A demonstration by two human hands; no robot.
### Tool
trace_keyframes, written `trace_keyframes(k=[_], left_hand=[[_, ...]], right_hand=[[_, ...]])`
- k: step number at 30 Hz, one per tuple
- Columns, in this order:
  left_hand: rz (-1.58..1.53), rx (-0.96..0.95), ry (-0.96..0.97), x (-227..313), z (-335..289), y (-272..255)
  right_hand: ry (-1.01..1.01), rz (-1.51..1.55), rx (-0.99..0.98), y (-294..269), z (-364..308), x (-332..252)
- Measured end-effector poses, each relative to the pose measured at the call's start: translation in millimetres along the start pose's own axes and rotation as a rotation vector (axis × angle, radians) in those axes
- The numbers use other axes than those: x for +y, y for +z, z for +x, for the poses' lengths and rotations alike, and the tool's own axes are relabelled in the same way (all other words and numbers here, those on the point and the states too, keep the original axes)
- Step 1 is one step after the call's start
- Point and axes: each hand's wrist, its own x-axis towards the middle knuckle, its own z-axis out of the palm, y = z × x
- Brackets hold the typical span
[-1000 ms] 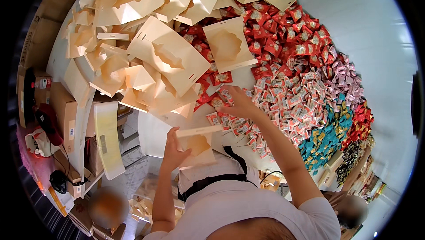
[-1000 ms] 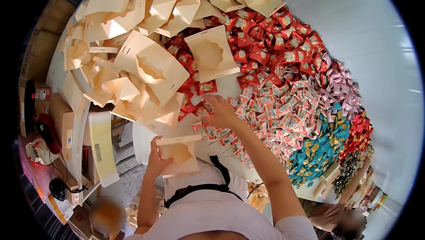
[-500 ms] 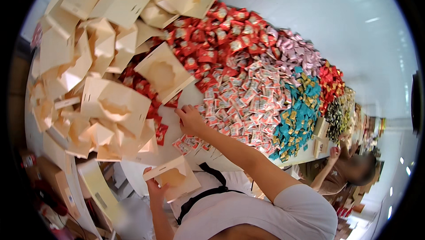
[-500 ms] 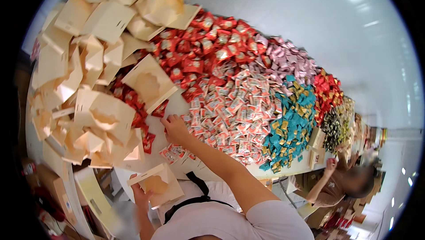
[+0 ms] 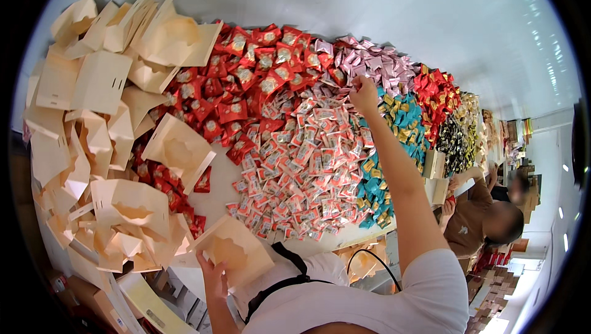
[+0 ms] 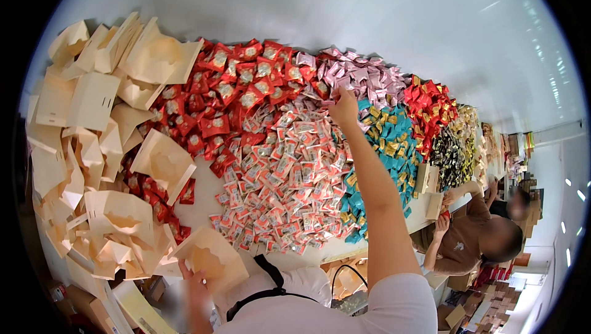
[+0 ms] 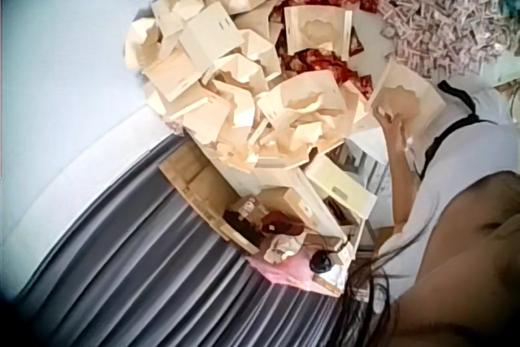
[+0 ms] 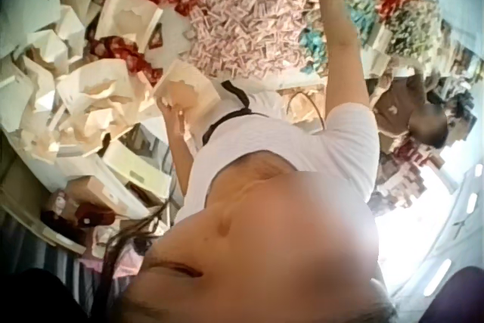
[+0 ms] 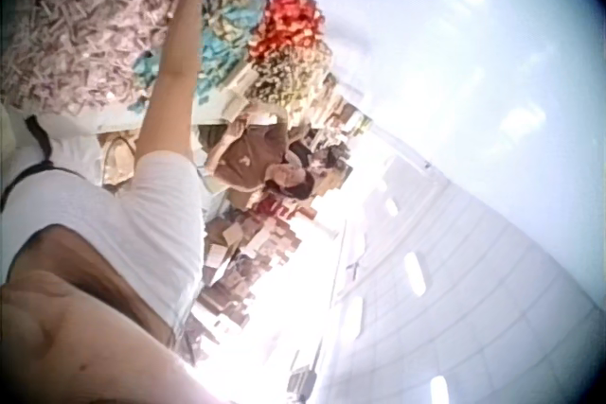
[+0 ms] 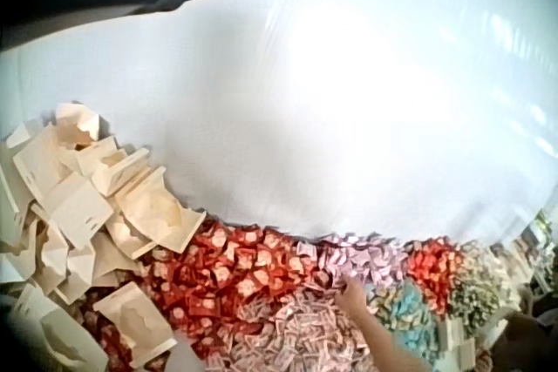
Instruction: The person picks up small colored packets and places them into a small cream-colored box, then puts the filled box aside and starts the next one.
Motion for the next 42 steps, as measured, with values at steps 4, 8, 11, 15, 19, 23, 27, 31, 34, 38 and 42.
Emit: trace_keyframes(k=[4,8,11,15,19,23,27,31,34,38,42], left_hand=[[-0.007,-0.012,0.103,-55.3,31.8,-53.0],[-0.072,0.104,0.028,-18.0,1.7,4.6],[-0.025,0.111,0.039,-16.8,-0.7,13.9],[0.002,0.065,0.057,-26.7,3.6,19.4],[0.064,-0.038,0.066,-29.5,2.7,31.3],[0.083,-0.095,0.069,-30.1,-6.7,57.5],[0.149,-0.13,0.05,-39.4,-12.9,66.6],[0.192,-0.12,0.051,-54.3,-17.7,80.7],[0.178,-0.104,0.062,-71.3,-17.4,95.4],[0.145,-0.235,0.0,-85.5,-11.7,109.4],[0.159,-0.308,0.052,-97.1,-6.2,134.7]], right_hand=[[-0.175,-0.171,-0.361,14.5,35.1,43.6],[-0.304,-0.38,-0.455,37.0,29.5,55.1],[-0.255,-0.102,-0.452,18.5,32.8,54.1],[0.285,0.732,-0.508,-31.7,5.0,65.6],[0.803,1.471,-0.292,-93.7,-52.3,56.6],[1.024,2.002,0.133,-109.1,-129.4,79.7],[0.919,1.685,0.097,-114.0,-161.7,83.9],[0.531,0.737,-0.203,-96.4,-144.8,109.3],[0.195,0.025,-0.312,-64.2,-128.6,123.2],[0.145,-0.281,-0.45,-51.5,-113.9,127.4],[0.113,-0.22,-0.464,-68.4,-103.4,135.4]])
